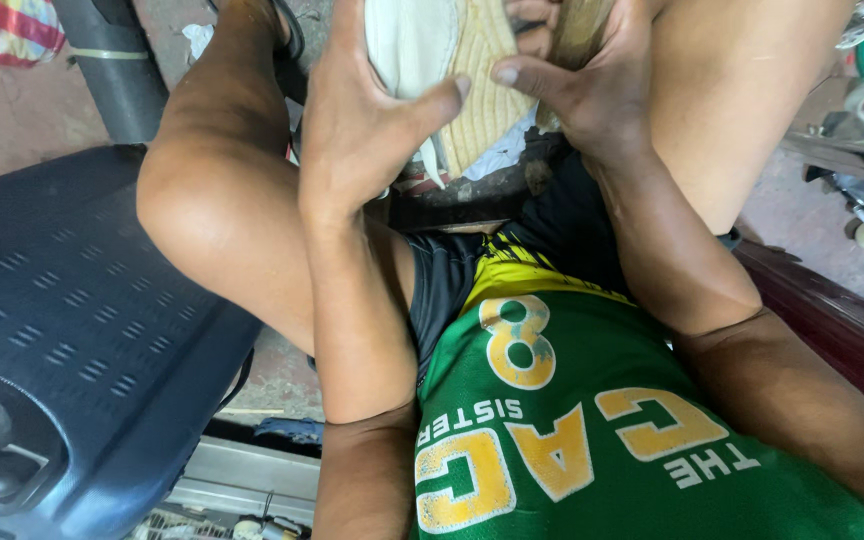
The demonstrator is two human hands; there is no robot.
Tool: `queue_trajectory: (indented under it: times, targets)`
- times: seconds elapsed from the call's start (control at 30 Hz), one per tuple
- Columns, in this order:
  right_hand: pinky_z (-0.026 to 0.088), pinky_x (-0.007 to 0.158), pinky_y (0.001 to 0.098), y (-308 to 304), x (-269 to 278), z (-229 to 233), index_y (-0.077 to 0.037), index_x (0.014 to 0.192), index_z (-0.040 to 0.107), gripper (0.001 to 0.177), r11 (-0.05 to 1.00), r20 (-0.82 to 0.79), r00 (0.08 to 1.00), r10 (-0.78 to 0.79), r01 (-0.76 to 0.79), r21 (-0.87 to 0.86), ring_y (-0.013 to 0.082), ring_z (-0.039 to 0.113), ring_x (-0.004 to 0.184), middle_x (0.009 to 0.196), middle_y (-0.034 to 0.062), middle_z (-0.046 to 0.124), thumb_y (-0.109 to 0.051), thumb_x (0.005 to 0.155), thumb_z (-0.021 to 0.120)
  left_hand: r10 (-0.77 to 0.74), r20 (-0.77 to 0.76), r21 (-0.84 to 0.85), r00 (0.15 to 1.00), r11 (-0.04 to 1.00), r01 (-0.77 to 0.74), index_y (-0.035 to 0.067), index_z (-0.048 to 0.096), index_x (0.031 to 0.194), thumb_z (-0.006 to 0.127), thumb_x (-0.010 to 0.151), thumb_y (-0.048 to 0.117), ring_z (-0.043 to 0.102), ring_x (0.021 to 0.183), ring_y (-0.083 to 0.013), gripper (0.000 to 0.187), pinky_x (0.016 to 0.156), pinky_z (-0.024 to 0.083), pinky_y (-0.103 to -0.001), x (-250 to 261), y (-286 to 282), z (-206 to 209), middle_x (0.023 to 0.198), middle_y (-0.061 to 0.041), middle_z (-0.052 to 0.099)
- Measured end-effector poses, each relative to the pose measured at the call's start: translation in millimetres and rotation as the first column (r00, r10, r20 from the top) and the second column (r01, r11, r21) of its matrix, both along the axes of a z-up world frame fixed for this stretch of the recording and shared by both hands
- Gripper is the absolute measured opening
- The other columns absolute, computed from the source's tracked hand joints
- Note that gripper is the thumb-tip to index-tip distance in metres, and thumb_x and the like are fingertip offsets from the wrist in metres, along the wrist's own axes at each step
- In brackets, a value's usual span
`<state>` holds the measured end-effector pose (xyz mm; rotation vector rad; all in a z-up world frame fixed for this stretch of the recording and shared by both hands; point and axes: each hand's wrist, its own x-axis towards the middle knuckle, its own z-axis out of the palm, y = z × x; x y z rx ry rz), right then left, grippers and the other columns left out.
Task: The person is repairing a white slip-on shoe. They use a wooden mallet to tap the sole and a scraper to work on the edges of the sole. The person repeatedly taps and scrapes the shoe while holding it in their lap.
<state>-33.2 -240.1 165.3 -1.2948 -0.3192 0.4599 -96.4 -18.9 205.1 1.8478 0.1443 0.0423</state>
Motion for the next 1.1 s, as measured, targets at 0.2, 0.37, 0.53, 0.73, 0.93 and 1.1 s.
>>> queue_trajectory:
  times: [0.2,0.37,0.53,0.73,0.93,1.1]
  targets:
    - [0.066,0.090,0.0303,-4,1,-1,0.007,0.122,0.058,0.036,0.995,-0.057,0.998,-0.030,0.024,-0.098,0.0199,0.077,0.102,0.115,0.0184,0.074,0.005,0.095,0.083,0.022,-0.004,-0.174,1.000,0.984,-0.022,0.000,0.052,0.137,0.085,0.093,0.009,0.072,0.107,-0.0185,0.056,0.101,0.059,-0.031,1,-12,1,0.118,-0.012,0.073]
    - [0.065,0.092,0.0305,-6,4,-3,0.001,0.128,0.056,0.040,0.999,-0.127,0.992,0.002,0.003,0.040,0.0190,0.076,0.106,0.117,0.0132,0.072,-0.001,0.100,0.085,0.023,0.015,-0.187,1.000,0.982,-0.020,-0.002,0.053,0.129,0.080,0.092,0.014,0.067,0.106,-0.0153,0.049,0.097,0.054,-0.030,6,-14,9,0.116,-0.012,0.070]
    - [0.060,0.094,0.0266,-8,4,-10,-0.007,0.119,0.056,0.033,0.980,-0.186,0.981,0.049,-0.011,0.198,0.0106,0.068,0.106,0.111,0.0010,0.064,-0.011,0.097,0.081,0.137,-0.061,-0.124,0.989,0.982,-0.144,0.000,0.060,0.126,0.073,0.104,0.020,0.073,0.102,-0.0143,0.033,0.094,0.058,-0.030,9,-17,6,0.112,-0.009,0.076]
    - [0.059,0.090,0.0257,-13,7,-22,-0.007,0.112,0.055,0.021,0.968,-0.215,0.964,0.157,-0.107,0.227,0.0091,0.066,0.095,0.104,0.0043,0.064,-0.007,0.109,0.075,0.183,-0.089,-0.120,0.979,0.974,-0.193,0.000,0.060,0.119,0.076,0.104,0.017,0.072,0.096,-0.0142,0.028,0.090,0.059,-0.030,9,-20,1,0.106,-0.010,0.077]
    - [0.057,0.092,0.0249,-15,9,-32,-0.008,0.119,0.055,0.026,0.963,-0.276,0.952,0.136,-0.061,0.263,0.0090,0.066,0.098,0.107,0.0034,0.063,-0.006,0.105,0.076,0.195,0.002,-0.065,0.981,0.979,-0.194,0.000,0.060,0.123,0.079,0.104,0.011,0.071,0.104,-0.0157,0.029,0.098,0.057,-0.030,12,-24,14,0.112,-0.012,0.076]
    - [0.051,0.087,0.0220,-16,8,-36,-0.005,0.121,0.055,0.031,0.971,-0.226,0.971,0.077,-0.022,0.236,0.0070,0.059,0.092,0.100,-0.0001,0.056,-0.005,0.105,0.082,0.168,0.054,-0.020,0.984,0.986,-0.167,0.002,0.058,0.124,0.070,0.102,0.010,0.071,0.104,-0.0155,0.027,0.097,0.055,-0.029,14,-26,28,0.112,-0.011,0.075]
